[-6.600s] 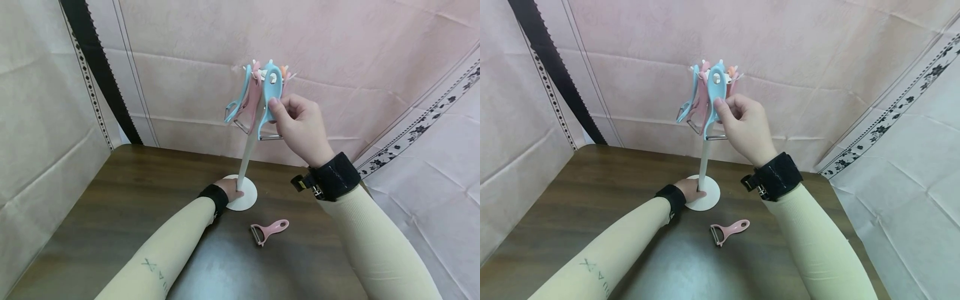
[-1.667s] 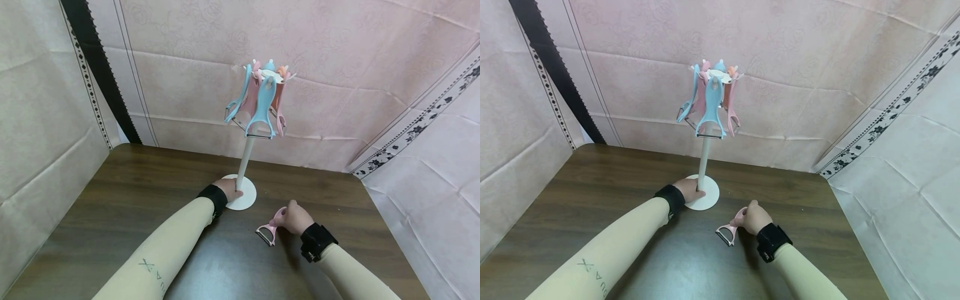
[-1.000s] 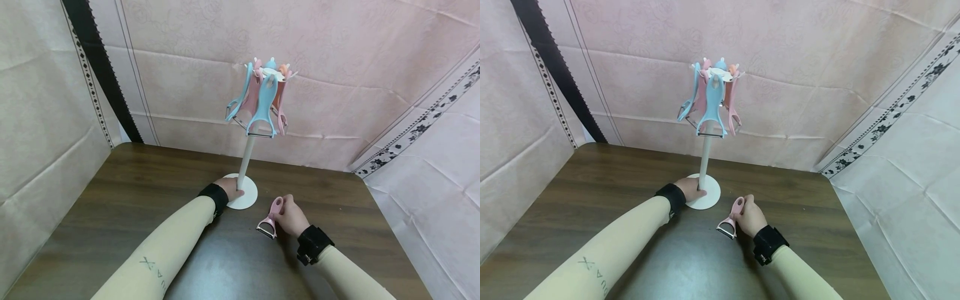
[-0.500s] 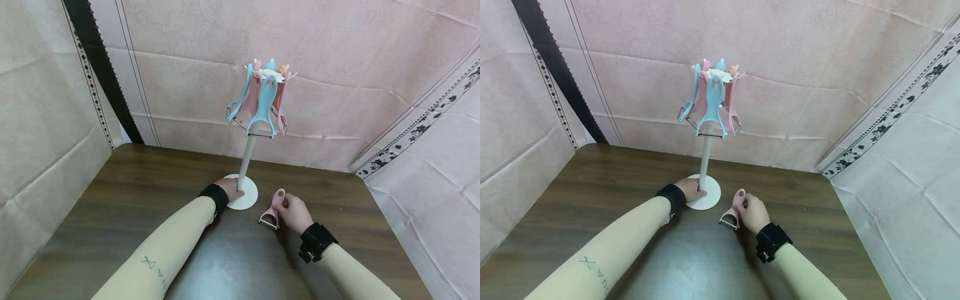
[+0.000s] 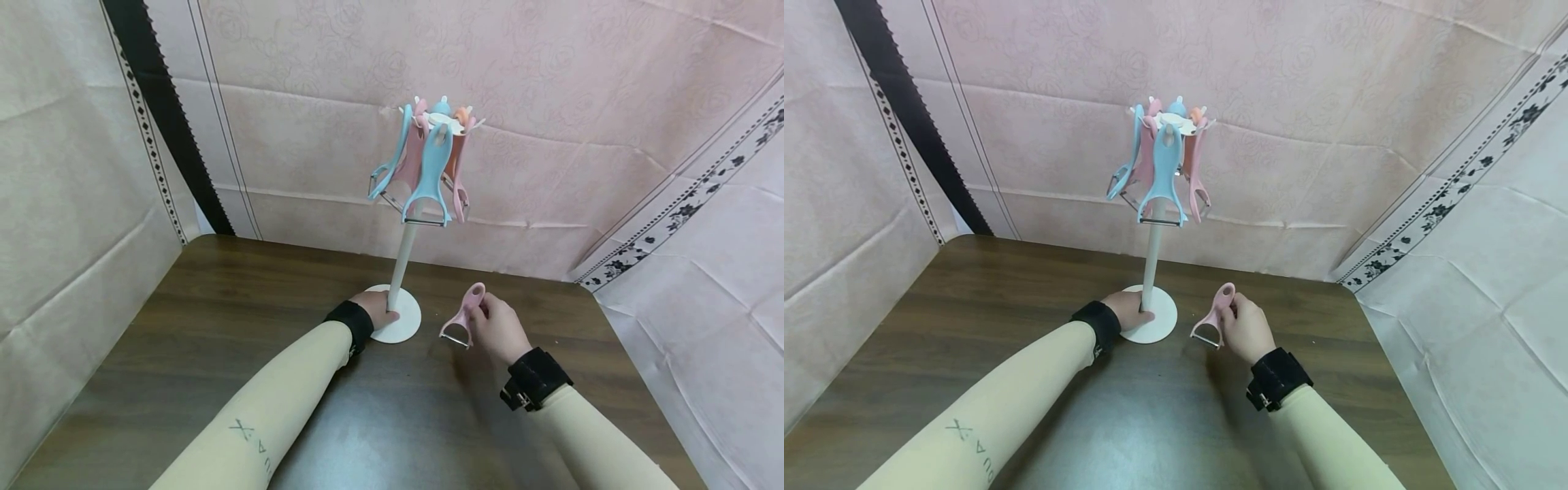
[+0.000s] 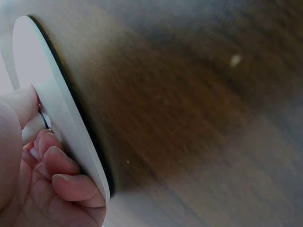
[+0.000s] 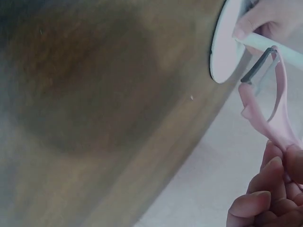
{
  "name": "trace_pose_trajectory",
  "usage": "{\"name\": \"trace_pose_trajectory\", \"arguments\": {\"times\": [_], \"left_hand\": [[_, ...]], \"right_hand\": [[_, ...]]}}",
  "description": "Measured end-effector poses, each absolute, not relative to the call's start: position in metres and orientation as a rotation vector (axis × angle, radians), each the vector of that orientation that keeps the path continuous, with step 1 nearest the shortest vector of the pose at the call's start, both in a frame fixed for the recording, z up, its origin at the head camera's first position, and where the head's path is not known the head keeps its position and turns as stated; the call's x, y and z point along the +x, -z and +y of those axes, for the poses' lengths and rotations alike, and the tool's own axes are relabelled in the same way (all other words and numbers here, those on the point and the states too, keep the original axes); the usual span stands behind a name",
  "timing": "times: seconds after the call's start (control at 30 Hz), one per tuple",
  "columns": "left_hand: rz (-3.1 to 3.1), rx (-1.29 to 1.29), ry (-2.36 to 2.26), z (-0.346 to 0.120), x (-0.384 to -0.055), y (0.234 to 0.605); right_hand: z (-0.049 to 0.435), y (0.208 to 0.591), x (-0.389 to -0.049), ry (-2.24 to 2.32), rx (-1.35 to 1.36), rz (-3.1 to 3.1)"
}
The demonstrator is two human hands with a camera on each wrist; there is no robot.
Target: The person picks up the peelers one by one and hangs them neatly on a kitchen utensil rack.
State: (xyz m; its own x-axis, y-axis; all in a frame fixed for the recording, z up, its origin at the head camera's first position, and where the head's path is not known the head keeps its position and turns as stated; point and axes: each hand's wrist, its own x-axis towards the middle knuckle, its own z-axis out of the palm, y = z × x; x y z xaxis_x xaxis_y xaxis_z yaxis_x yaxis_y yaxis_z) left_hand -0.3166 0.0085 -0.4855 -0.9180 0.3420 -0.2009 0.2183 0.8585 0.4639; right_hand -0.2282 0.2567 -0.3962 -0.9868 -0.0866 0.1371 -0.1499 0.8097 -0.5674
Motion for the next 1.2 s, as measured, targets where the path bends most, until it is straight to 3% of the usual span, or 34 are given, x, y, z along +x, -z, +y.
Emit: {"name": "trace_pose_trajectory", "arguments": {"times": [0.8, 1.2], "left_hand": [[2.739, 0.411, -0.666, 0.009, -0.320, 0.489], [2.725, 0.428, -0.661, 0.008, -0.318, 0.487]], "right_hand": [[0.261, 0.316, -0.223, -0.838, 0.381, -2.612], [0.228, 0.246, -0.216, -0.866, 0.483, -2.455]]}}
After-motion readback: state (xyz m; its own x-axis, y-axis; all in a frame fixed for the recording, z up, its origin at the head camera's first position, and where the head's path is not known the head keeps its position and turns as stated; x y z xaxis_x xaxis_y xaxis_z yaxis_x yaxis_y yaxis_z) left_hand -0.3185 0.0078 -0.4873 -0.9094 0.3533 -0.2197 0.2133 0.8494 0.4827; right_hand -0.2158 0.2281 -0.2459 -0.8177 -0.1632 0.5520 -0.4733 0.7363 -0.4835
